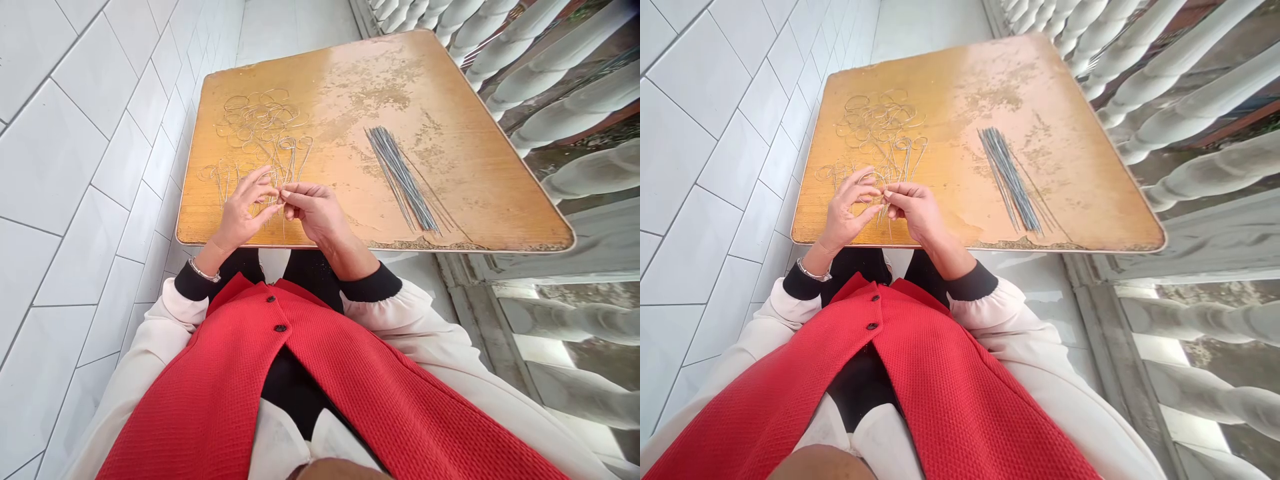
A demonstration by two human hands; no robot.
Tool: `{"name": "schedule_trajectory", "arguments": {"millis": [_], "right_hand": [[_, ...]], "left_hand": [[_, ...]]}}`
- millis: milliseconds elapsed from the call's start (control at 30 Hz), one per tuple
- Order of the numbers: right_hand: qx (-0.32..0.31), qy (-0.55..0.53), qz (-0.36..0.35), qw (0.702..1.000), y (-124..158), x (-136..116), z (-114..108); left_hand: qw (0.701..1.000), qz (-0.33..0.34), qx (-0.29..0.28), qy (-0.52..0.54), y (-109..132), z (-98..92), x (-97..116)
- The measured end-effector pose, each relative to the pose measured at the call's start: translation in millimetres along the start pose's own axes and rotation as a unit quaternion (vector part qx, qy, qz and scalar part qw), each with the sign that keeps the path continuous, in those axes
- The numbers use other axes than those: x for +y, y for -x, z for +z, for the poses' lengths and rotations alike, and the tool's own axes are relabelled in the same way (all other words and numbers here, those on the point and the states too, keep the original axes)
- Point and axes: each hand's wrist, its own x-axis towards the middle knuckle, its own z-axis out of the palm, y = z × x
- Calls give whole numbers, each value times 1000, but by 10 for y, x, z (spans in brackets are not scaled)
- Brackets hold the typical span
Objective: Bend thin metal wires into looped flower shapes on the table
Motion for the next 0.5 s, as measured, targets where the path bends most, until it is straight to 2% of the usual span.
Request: {"name": "schedule_trajectory", "arguments": {"millis": [100,167,233,333,500], "right_hand": [[-7,3,1,1000,-7,5,-14],[-17,-2,3,1000,-8,16,-2],[-30,-7,7,1000,-5,25,27],[-44,-14,15,999,6,41,73],[-40,-23,13,999,8,107,111]], "left_hand": [[991,-28,-1,134,-51,-107,134],[960,-75,9,270,-99,-120,182],[920,-144,17,364,-146,-76,197],[895,-218,45,386,-197,46,206],[876,-243,121,399,-216,224,255]]}}
